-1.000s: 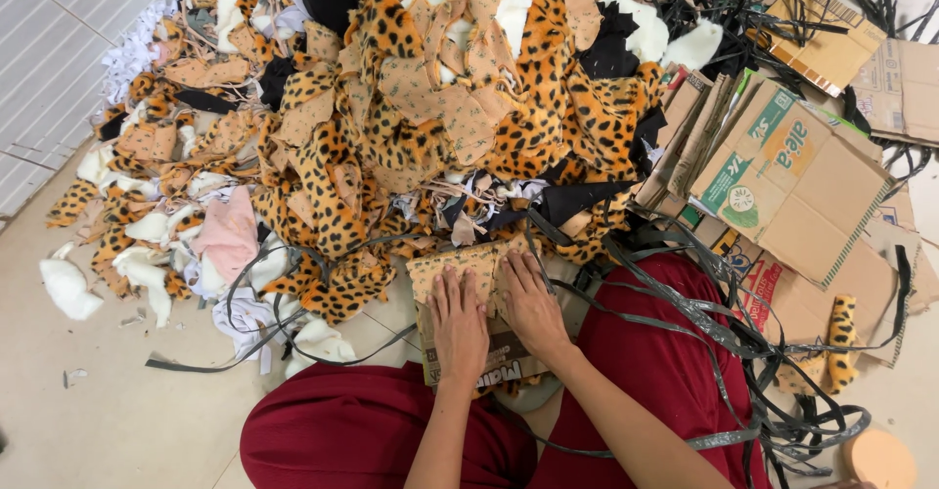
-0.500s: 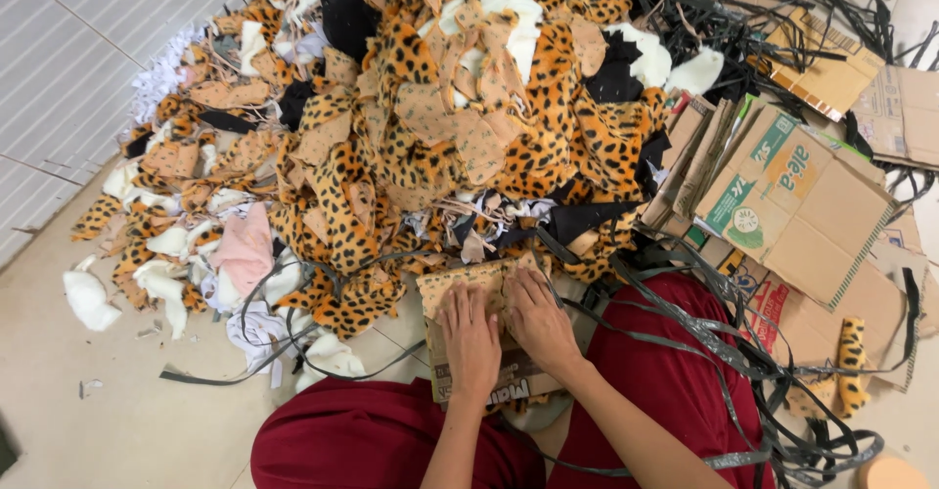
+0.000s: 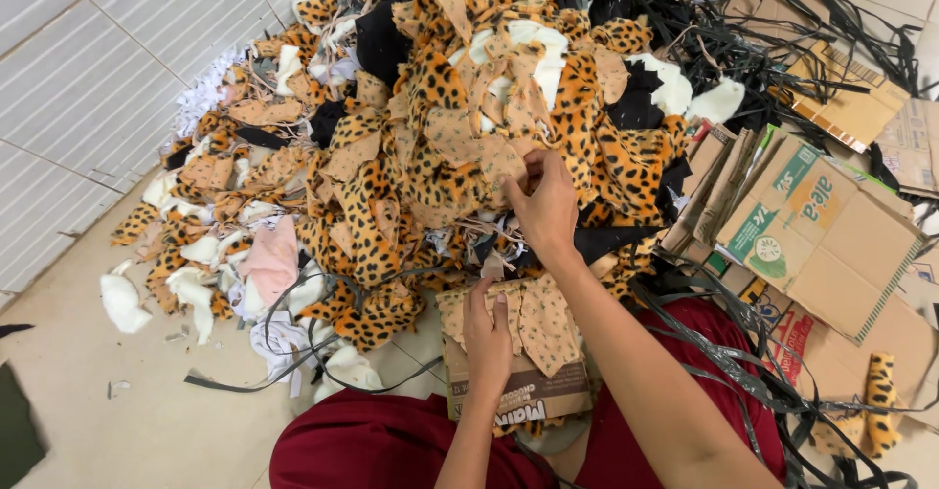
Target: Sorting through a pile of leopard-print fabric scraps and stacking them on a piece of cardboard
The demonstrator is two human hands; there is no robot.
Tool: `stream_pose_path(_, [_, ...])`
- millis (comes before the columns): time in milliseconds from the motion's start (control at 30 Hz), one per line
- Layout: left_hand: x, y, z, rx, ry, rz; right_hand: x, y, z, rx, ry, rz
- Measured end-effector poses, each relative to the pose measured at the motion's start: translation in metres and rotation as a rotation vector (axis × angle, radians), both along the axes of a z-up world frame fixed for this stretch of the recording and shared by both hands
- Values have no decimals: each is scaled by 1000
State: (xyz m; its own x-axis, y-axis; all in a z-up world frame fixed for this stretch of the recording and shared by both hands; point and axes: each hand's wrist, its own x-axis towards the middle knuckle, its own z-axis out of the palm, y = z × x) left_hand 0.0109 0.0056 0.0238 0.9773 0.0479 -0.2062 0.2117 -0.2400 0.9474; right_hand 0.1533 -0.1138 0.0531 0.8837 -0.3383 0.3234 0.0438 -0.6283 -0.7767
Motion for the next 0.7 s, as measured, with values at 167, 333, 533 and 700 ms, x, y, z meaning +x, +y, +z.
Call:
stream_pose_path(167, [2,8,0,-92,61,-6,24,-18,-36,158,128,17])
stream_pose_path(333, [8,2,20,-504,129,-77,-50,-10,94,814,261,260])
stream_pose_path(533, [-3,0,8,-1533,449,28,-109,-35,55,1202,473,517])
stream_pose_path(700, [-28,39,-13,-997,387,241,-163,-34,13,1056,786,479])
